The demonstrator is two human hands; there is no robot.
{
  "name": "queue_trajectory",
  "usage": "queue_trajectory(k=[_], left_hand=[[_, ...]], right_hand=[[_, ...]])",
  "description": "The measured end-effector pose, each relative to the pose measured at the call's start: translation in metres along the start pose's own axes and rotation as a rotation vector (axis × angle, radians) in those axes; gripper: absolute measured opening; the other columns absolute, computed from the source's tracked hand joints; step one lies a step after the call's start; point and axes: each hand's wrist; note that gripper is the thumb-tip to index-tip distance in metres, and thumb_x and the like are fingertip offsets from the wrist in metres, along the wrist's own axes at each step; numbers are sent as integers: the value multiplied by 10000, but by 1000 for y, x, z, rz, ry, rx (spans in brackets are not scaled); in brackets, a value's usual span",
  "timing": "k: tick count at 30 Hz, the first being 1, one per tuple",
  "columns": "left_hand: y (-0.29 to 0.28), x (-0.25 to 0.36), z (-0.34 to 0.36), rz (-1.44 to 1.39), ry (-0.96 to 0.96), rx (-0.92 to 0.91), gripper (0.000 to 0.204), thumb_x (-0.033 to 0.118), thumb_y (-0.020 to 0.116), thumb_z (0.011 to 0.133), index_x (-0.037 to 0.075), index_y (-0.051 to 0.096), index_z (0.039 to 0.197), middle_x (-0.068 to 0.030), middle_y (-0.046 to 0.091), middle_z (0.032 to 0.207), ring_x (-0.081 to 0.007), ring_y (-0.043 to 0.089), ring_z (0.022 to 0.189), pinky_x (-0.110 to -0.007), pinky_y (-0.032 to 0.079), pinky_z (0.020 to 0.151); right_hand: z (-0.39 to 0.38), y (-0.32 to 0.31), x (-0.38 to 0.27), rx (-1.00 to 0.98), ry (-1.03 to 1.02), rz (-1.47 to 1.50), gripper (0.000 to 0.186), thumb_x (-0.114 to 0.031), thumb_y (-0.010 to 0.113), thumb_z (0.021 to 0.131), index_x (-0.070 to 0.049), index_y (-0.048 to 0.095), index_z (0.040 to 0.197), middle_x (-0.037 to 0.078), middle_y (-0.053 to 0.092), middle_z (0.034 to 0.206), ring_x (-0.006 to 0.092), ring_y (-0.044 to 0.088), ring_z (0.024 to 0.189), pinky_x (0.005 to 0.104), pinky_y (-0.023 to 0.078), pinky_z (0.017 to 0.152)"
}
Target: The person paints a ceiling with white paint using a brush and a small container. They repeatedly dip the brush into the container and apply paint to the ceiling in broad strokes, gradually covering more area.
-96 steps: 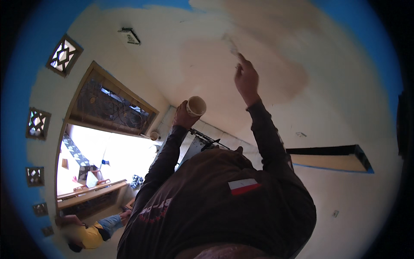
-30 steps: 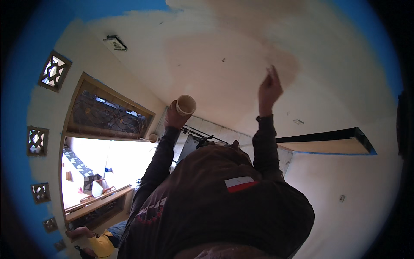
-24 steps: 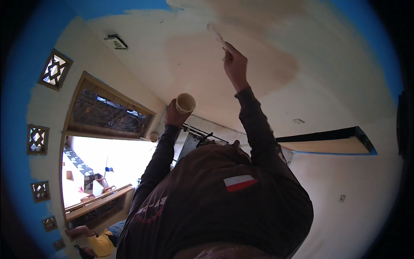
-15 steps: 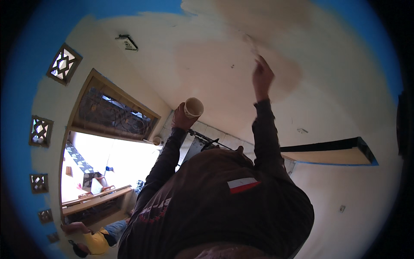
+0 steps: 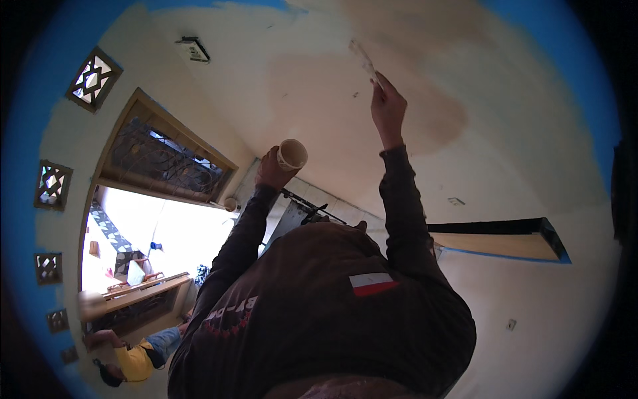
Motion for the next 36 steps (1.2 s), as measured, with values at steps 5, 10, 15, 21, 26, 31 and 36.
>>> queue_trajectory(k=[5,10,15,21,26,31,36], left_hand=[[3,-7,2,-19,59,39,823,446,882,691,52,501,1305,-216,631,1220,-420,594,1162,-521,512,961],[5,-2,-4,-20,32,91,823,432,888,682,55,502,1303,-202,639,1211,-417,599,1152,-520,515,958],[9,-4,-2,-82,44,106,826,429,894,676,74,500,1308,-197,638,1218,-415,603,1151,-523,515,961],[14,-12,-1,-70,49,119,839,425,896,682,64,492,1323,-201,637,1229,-408,604,1164,-510,516,971],[14,-21,2,-203,132,104,845,401,909,678,38,500,1323,-201,644,1228,-391,622,1150,-484,528,967],[7,-9,1,-252,189,155,820,398,912,687,58,520,1321,-181,653,1224,-365,636,1151,-469,536,963],[5,-3,-2,-219,131,148,806,393,917,683,71,533,1315,-165,663,1217,-348,651,1135,-464,545,951]], right_hand=[[39,7,26,88,-130,-86,221,-113,652,928,-89,736,1131,220,719,964,369,719,850,423,568,731],[17,-53,53,145,-39,-245,227,-105,668,923,-77,738,1137,192,742,969,328,737,868,382,576,748],[-34,-94,30,208,175,-350,201,-99,650,946,-23,724,1117,170,750,991,297,735,857,355,569,764],[-79,-74,-3,-234,277,56,188,-128,681,953,11,708,1078,114,751,968,182,706,876,283,540,806],[-86,-44,-43,-628,378,268,177,-130,719,932,5,720,1046,71,743,890,107,663,816,272,524,744],[-81,-21,-50,-793,231,274,186,-159,753,904,-6,735,1008,72,734,852,97,642,757,272,520,702],[-78,-4,-55,-862,166,227,209,-196,782,860,-31,749,984,108,735,829,154,675,729,294,533,707]])
Point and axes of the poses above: each hand's wrist, its own z-axis towards the middle knuckle, its own y-axis out of the palm, x = y × z
